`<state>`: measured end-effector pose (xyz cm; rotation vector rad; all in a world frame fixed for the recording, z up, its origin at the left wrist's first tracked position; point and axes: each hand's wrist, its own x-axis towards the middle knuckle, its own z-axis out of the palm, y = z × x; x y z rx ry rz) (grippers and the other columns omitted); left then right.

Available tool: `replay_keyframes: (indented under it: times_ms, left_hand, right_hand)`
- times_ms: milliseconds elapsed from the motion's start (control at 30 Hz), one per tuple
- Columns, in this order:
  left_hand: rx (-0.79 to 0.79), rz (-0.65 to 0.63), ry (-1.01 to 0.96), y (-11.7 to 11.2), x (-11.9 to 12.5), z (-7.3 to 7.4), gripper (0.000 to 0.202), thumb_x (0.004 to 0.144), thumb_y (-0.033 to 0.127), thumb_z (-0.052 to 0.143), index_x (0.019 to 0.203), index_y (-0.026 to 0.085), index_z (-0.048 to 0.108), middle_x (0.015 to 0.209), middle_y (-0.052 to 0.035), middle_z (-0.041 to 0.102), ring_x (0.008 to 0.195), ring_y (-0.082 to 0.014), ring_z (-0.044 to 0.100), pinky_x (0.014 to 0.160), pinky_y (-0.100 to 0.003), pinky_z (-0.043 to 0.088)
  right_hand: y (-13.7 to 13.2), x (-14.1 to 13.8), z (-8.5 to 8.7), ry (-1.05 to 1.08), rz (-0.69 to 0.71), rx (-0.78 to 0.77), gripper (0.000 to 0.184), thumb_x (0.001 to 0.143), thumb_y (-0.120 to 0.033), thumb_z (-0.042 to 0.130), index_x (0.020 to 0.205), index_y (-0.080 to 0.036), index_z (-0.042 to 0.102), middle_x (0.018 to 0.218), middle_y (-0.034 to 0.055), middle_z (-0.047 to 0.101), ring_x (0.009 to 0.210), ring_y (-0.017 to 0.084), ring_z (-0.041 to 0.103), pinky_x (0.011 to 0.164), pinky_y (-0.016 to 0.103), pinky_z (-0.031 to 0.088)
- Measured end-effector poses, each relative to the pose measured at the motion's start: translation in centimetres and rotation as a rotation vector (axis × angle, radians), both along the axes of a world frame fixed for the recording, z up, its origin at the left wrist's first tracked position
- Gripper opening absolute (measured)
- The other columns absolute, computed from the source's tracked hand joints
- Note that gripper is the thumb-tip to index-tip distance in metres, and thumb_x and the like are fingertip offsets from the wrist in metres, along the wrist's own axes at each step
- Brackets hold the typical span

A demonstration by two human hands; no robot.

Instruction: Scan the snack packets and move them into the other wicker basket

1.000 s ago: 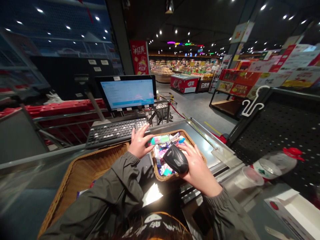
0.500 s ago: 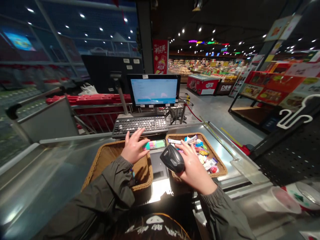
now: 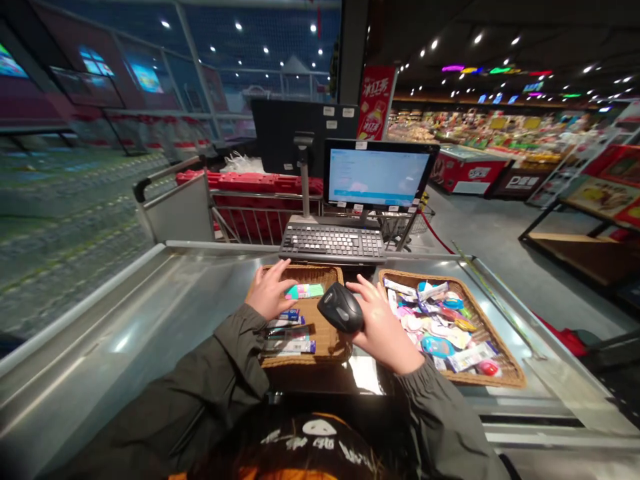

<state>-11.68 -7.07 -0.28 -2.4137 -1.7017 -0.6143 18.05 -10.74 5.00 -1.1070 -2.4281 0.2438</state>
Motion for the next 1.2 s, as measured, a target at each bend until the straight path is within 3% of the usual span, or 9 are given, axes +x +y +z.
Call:
replay_keyframes:
  times_ms: [167, 333, 567, 800, 1000, 1200]
  left_hand:
    - [-0.058, 0.081, 0.047, 0.9, -2.6, -2.4, 0.025, 0.073, 0.031, 0.073, 0.097, 0.023, 0.072, 0.155, -0.014, 0.036, 0.144, -0.0349, 0.028, 0.115, -0.066, 0.014]
    - [-0.136, 0.114, 0.164, 2.8, -2.7, -4.7, 0.018, 0.073, 0.021, 0.07, 0.091, 0.018, 0.071, 0.152, -0.0167, 0.039, 0.145, -0.0325, 0.028, 0.118, -0.06, 0.016]
    - [-0.215, 0.09, 0.236, 5.5, -2.7, -8.4, 0.018, 0.076, 0.015, 0.059, 0.088, 0.014, 0.073, 0.149, -0.0169, 0.045, 0.144, -0.0299, 0.031, 0.119, -0.054, 0.017]
    - [-0.271, 0.091, 0.271, 6.9, -2.7, -10.7, 0.03, 0.082, 0.015, 0.049, 0.095, 0.017, 0.076, 0.142, -0.0159, 0.053, 0.141, -0.0297, 0.037, 0.118, -0.055, 0.018]
    - [-0.32, 0.125, 0.279, 7.0, -2.7, -11.5, 0.039, 0.086, 0.014, 0.043, 0.109, 0.018, 0.074, 0.139, -0.0149, 0.056, 0.138, -0.0324, 0.04, 0.119, -0.056, 0.014]
    - [-0.341, 0.095, 0.321, 6.2, -1.7, -9.7, 0.036, 0.087, 0.011, 0.043, 0.105, 0.018, 0.074, 0.143, -0.013, 0.053, 0.143, -0.0306, 0.032, 0.118, -0.059, 0.01]
  right_hand:
    - [0.9, -3.1, -1.3, 0.02, 0.04, -0.061, 0.056, 0.073, -0.02, 0.062, 0.129, -0.021, 0.056, 0.139, 0.0145, 0.052, 0.143, 0.037, 0.03, 0.113, 0.067, 0.021]
    - [1.1, -4.8, -1.8, -0.007, 0.049, -0.086, 0.058, 0.071, -0.015, 0.058, 0.129, -0.018, 0.056, 0.139, 0.0144, 0.052, 0.144, 0.036, 0.029, 0.114, 0.066, 0.019]
    - [1.2, -5.2, -2.0, 0.002, 0.035, -0.116, 0.063, 0.069, -0.015, 0.059, 0.132, -0.019, 0.053, 0.139, 0.014, 0.052, 0.143, 0.037, 0.03, 0.114, 0.067, 0.018]
    - [1.9, -5.6, -2.5, 0.004, 0.0, -0.152, 0.06, 0.067, -0.014, 0.059, 0.126, -0.019, 0.058, 0.137, 0.0143, 0.054, 0.142, 0.038, 0.032, 0.114, 0.067, 0.018]
    - [2.6, -6.3, -3.6, -0.022, 0.004, -0.194, 0.058, 0.065, -0.013, 0.059, 0.123, -0.018, 0.061, 0.134, 0.0142, 0.056, 0.139, 0.038, 0.035, 0.113, 0.067, 0.019]
    - [2.6, -5.5, -3.9, -0.017, -0.004, -0.213, 0.061, 0.065, -0.013, 0.06, 0.126, -0.017, 0.059, 0.135, 0.0146, 0.055, 0.141, 0.037, 0.034, 0.114, 0.066, 0.017]
